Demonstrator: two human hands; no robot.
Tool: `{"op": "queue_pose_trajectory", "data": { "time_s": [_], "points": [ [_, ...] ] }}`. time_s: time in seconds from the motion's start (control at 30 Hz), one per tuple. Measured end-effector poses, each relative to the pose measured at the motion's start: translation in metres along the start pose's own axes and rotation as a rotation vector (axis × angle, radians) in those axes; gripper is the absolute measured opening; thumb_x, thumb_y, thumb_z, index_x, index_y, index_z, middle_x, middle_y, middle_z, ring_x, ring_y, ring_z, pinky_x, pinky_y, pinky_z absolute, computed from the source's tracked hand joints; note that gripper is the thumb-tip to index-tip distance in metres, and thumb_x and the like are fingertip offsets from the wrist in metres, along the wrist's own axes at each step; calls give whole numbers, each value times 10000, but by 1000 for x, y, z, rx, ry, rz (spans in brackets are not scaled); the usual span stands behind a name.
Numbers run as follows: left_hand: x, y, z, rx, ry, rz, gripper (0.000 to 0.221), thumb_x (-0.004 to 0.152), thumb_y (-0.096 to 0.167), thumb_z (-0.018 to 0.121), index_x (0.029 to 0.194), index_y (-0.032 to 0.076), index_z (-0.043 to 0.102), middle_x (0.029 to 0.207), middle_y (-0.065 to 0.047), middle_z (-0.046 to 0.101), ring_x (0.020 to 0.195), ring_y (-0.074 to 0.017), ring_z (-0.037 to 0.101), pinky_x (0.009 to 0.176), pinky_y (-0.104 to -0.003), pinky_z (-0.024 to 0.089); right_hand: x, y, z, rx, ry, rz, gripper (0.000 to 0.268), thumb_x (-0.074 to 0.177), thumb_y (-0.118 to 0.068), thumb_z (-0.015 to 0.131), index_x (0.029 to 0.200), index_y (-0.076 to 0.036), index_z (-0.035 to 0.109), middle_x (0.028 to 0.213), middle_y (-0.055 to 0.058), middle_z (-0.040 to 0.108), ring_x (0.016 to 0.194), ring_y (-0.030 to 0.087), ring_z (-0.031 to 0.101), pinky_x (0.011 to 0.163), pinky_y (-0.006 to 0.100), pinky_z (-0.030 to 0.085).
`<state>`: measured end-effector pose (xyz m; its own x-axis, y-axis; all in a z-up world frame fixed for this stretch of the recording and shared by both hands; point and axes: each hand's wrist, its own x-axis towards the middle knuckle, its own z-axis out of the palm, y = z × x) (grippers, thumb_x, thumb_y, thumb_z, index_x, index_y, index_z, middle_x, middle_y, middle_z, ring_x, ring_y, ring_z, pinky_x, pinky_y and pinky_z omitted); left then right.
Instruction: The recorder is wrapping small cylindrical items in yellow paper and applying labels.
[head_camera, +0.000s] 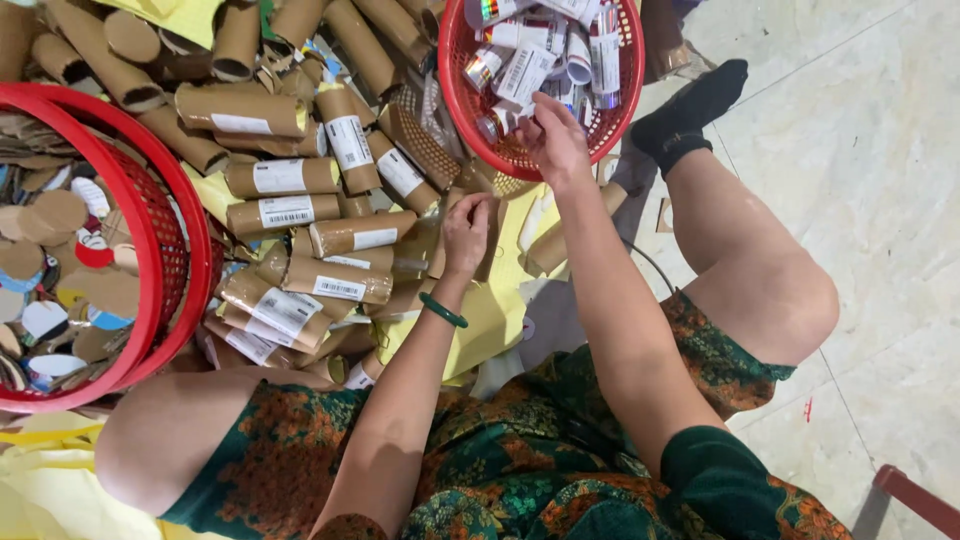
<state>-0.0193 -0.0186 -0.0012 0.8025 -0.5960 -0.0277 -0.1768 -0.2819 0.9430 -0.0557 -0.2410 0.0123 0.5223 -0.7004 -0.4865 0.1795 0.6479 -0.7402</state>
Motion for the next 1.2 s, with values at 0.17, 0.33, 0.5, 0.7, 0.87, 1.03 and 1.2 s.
{"op": "queue_pose_trajectory", "data": {
  "time_s": [0.17,0.33,0.5,0.7,0.87,1.03,1.2],
  "points": [
    [9,22,-7,-188,-17,-187,200,1011,183,630,1111,53,745,851,-29,695,730,-109,626,674,-278,524,15,-6,13,162,-9,108,297,974,-150,698,1258,-68,669,1127,62,682,924,220,684,722,340,575],
    [9,28,-5,-380,-35,-295,198,1019,162,616,1123,34,726,804,27,660,673,-40,572,606,-221,490,4,-2,3,146,-37,112,329,979,-156,714,1292,-75,650,1167,61,673,969,209,684,731,343,563],
    [9,36,-8,-498,-46,-305,202,1027,151,600,1146,20,698,810,31,658,677,-40,572,613,-205,493,24,-1,16,241,38,126,367,911,-181,692,1276,-180,655,1099,12,594,928,225,685,734,373,588],
    [11,15,-19,-536,-45,-351,190,1043,156,613,1155,40,713,852,24,646,698,-41,548,621,-199,472,67,6,24,295,49,181,263,936,-203,780,1142,-102,651,1014,58,602,867,253,657,639,358,568],
    [18,16,-22,-595,-20,-406,208,1029,157,609,1177,50,709,886,13,666,707,-46,570,636,-196,499,67,9,24,266,33,163,264,928,-185,768,1155,-82,679,996,58,663,821,177,627,612,318,566],
    [19,14,-18,-617,-10,-421,219,1025,157,610,1196,51,698,895,10,668,708,-48,572,638,-195,497,70,20,28,-43,107,-60,357,918,-149,724,1254,-81,621,995,74,669,761,149,605,574,309,554],
    [19,29,-22,-678,-62,-438,220,1040,163,600,1210,59,694,890,25,645,710,-37,552,630,-184,468,50,-5,53,-463,236,-52,555,899,-119,710,1405,-117,481,977,65,677,706,131,634,519,289,515]
  ]
}}
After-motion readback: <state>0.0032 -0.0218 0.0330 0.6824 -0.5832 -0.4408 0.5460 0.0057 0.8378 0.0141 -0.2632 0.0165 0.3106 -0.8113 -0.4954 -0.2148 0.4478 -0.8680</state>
